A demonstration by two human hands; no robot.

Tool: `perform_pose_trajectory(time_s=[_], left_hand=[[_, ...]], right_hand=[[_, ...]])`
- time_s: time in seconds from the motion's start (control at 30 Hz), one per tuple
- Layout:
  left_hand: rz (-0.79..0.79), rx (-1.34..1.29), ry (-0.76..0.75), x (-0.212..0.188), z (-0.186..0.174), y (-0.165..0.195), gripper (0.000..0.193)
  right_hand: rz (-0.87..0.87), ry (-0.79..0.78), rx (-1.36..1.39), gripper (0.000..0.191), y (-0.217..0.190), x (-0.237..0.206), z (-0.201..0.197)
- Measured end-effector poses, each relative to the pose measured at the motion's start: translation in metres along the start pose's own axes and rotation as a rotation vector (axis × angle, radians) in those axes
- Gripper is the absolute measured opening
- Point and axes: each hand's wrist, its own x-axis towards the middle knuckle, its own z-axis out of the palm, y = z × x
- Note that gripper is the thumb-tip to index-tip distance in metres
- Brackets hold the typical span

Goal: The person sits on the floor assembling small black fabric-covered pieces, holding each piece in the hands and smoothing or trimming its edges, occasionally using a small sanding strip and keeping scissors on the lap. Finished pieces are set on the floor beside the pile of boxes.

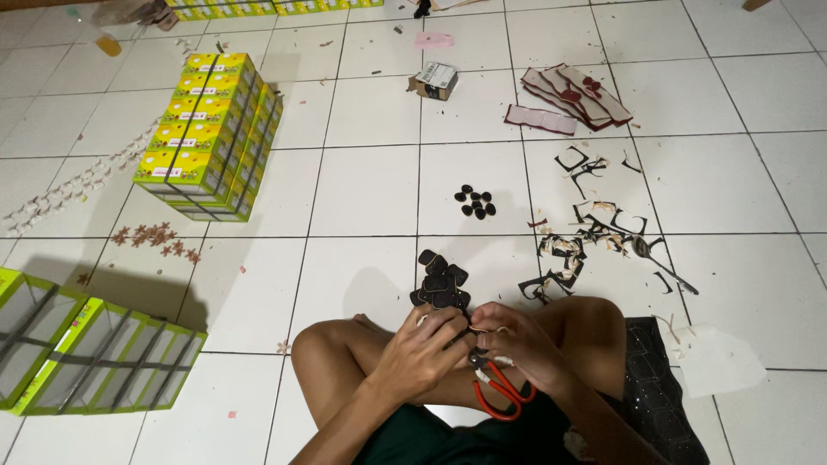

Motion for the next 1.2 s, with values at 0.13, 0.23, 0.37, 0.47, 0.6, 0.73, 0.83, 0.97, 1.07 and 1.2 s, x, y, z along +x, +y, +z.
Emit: perform_pose_trajectory(time_s=[0.13, 0.23, 0.37, 0.47, 0.6, 0.73, 0.83, 0.97, 1.07, 1.2], left_hand=[[-0.259, -0.195, 0.148, -0.004, 0.010, 0.009, 0.027], [-0.773, -0.659, 0.390, 0.001, 0.035, 0.031, 0.023], [-1.268, -1.329, 0.540, 0.005, 0.064, 0.042, 0.019], [-1.290, -1.444, 0.639, 0.004, 0.073, 0.038, 0.016], [-1.168, -1.263, 0.668, 0.000, 0.073, 0.033, 0.010], [-1.159, -0.996, 0.610, 0.001, 0.071, 0.036, 0.009], [-1.135, -0.911, 0.564, 0.004, 0.067, 0.039, 0.009], [-1.093, -0.860, 0.530, 0.010, 0.061, 0.040, 0.010], [-1.105, -0.728, 0.495, 0.014, 0.056, 0.036, 0.012], [-1.140, -0.609, 0.469, 0.019, 0.048, 0.033, 0.017]], right_hand=[[-0.089, 0.060, 0.017, 0.033, 0.012, 0.001, -0.001], [-0.313, 0.278, -0.179, 0.032, 0.015, 0.004, 0.006], [-0.411, 0.525, -0.406, 0.029, 0.015, 0.006, 0.025], [-0.469, 0.522, -0.388, 0.031, 0.010, 0.003, 0.037], [-0.387, 0.534, -0.459, 0.030, 0.000, -0.002, 0.042], [-0.339, 0.522, -0.588, 0.023, -0.009, -0.005, 0.037], [-0.344, 0.532, -0.648, 0.019, -0.012, -0.003, 0.035], [-0.416, 0.617, -0.729, 0.018, -0.013, -0.002, 0.042], [-0.597, 0.615, -0.858, 0.016, -0.012, -0.005, 0.047], [-0.731, 0.572, -0.897, 0.021, -0.009, -0.007, 0.049]])
